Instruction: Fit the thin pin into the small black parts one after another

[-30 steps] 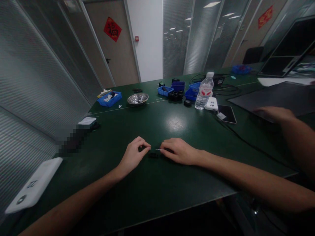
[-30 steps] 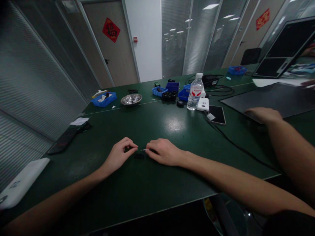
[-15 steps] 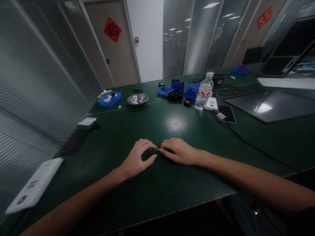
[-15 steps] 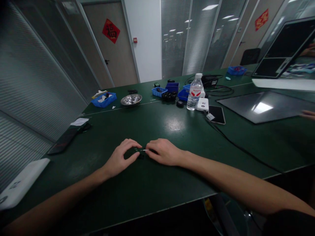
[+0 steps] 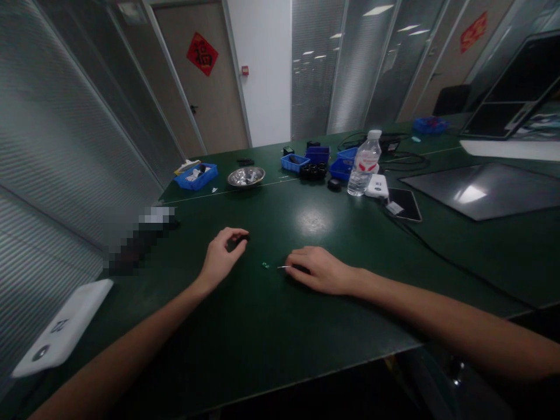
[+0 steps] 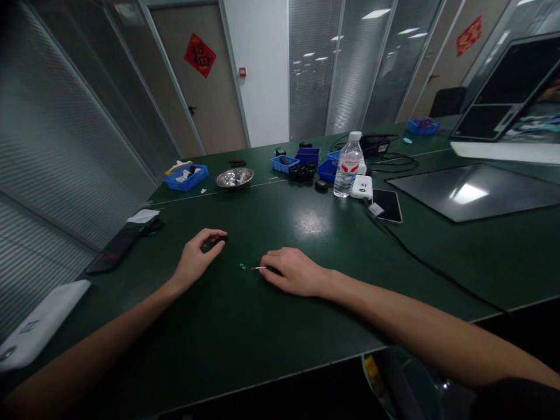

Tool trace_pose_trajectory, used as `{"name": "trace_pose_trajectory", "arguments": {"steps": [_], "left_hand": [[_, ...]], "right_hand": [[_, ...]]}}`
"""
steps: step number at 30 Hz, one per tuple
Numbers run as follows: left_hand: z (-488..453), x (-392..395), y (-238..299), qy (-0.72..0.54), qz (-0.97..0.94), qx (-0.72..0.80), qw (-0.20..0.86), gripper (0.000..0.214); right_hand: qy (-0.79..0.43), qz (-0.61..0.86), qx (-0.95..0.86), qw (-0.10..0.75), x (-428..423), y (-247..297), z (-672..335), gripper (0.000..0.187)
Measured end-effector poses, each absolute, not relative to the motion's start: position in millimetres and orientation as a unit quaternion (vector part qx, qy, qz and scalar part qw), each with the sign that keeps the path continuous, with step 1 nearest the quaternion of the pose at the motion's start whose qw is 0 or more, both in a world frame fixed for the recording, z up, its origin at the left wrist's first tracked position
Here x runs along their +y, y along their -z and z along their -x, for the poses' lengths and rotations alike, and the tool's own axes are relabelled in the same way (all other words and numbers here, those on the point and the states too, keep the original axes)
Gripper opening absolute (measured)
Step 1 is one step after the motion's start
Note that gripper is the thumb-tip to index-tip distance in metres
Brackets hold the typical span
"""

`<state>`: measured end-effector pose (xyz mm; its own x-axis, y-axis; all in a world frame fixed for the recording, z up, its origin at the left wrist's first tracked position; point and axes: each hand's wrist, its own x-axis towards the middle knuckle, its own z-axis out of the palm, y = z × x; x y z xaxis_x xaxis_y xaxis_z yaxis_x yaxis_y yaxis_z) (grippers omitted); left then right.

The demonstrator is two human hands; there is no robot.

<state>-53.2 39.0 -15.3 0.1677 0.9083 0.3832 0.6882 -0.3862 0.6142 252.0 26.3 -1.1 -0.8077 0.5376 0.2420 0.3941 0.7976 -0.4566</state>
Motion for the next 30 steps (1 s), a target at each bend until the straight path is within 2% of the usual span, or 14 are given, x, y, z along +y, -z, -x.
{"name": "trace_pose_trajectory", "arguments": {"steps": [3,7,13,22,26,30], "left_hand": [[101.2,73.8,23.4,-0.366,-0.713,0.596,0.057,0.027],[165.8,101.0,26.2,-0.265,-0.656,0.705,-0.047,0.026],[206.4,101.3,23.1,-0.216,-0.623,0.748,-0.073,0.032],[178.2,89.7,14.8,-0.233,-0.654,0.712,-0.105,0.038],[120.3,69.1,11.6,-0.237,-0.747,0.619,-0.051,0.026],[57.8,33.9,5.2,-0.211,-0.876,0.401,0.165,0.031]], "right_hand": [[-0.204,0.25,-0.929,0.184,25.0,-1.3,-253.4,0.023],[-0.205,0.251,-0.929,0.177,24.7,-2.1,-254.6,0.024],[-0.205,0.249,-0.93,0.176,25.5,-1.2,-254.2,0.024],[-0.202,0.251,-0.929,0.18,26.5,1.5,-254.5,0.024],[-0.197,0.253,-0.931,0.176,26.4,1.2,-253.9,0.024],[-0.199,0.256,-0.93,0.175,26.7,-0.2,-252.3,0.023]]}}
